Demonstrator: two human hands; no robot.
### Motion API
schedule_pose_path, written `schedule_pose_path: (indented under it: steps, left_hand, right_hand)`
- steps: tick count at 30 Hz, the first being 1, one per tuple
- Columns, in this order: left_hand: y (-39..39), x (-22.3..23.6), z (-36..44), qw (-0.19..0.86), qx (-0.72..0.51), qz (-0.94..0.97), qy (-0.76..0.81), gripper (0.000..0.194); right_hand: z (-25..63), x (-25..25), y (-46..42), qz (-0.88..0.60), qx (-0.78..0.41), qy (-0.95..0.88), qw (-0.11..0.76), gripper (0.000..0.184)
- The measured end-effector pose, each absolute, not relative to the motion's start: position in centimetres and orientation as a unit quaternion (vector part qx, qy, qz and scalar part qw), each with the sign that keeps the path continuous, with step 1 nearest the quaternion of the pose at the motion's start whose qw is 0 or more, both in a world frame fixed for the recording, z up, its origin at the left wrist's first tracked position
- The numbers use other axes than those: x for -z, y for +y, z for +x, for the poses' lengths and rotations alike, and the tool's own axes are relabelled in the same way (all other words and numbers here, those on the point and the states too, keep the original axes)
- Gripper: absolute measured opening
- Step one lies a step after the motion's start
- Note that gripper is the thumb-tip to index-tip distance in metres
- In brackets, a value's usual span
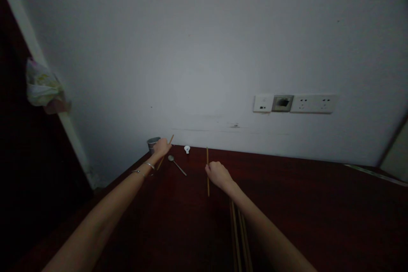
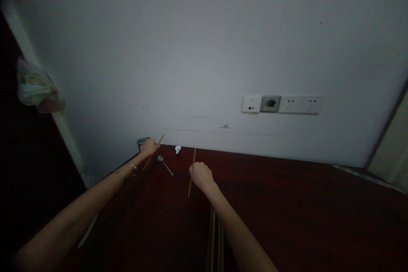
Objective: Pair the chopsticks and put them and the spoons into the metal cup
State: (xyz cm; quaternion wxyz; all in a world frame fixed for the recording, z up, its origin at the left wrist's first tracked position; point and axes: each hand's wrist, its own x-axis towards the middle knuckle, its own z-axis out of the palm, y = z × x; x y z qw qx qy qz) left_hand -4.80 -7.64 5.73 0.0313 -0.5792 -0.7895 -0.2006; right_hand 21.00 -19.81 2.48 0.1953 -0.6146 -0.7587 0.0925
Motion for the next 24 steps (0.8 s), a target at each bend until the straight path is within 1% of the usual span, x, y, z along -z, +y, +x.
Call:
schedule_pose_path:
  steps: [2,4,5,8,11,13,15,18,20,24]
  left_hand:
    - [-8.4,-7.2,-3.3,-0.036,0.281,-0.576,-0.767,0.014]
    - [-9.4,-8.5,-1.4,-0.152,0.376,-0.565,-0.719,0.011]
    - [-10.0,-9.0,-0.3,-0.194,0.402,-0.564,-0.694,0.012]
    - [-12.0,-9.9,3.3,-0.260,0.439,-0.580,-0.635,0.014]
    - [-14.4,-10.0,7.0,-0.318,0.469,-0.590,-0.575,0.018]
    - [-16.1,-9.5,9.3,-0.441,0.519,-0.549,-0.485,0.016]
    - [-17.8,-8.9,11.3,-0.523,0.531,-0.504,-0.436,0.013]
    - [-19.9,-7.7,13.7,-0.605,0.517,-0.473,-0.379,0.015]
    - [-21.1,-7.1,14.9,-0.635,0.507,-0.467,-0.348,0.017]
    - [-22.5,-6.2,16.9,-0.654,0.497,-0.465,-0.329,0.015]
  right_hand:
    - [22.1,-3.4,-20.6,-0.608,-0.081,-0.757,0.224,0.039]
    - [23.4,-4.3,-21.5,-0.596,-0.074,-0.756,0.260,0.039]
    - [24.1,-4.6,-21.9,-0.587,-0.075,-0.755,0.281,0.039]
    - [26.1,-5.4,-23.4,-0.549,-0.099,-0.748,0.359,0.042]
    - [27.7,-5.4,-24.7,-0.523,-0.205,-0.706,0.431,0.043]
    - [28.7,-5.1,-25.5,-0.508,-0.303,-0.660,0.464,0.040]
    - [29.6,-4.7,-26.2,-0.491,-0.362,-0.622,0.491,0.038]
    - [30.8,-4.2,-27.3,-0.469,-0.386,-0.594,0.527,0.036]
    - [31.5,-3.8,-28.0,-0.465,-0.392,-0.579,0.542,0.036]
    - [32.1,-2.9,-28.9,-0.463,-0.397,-0.553,0.567,0.036]
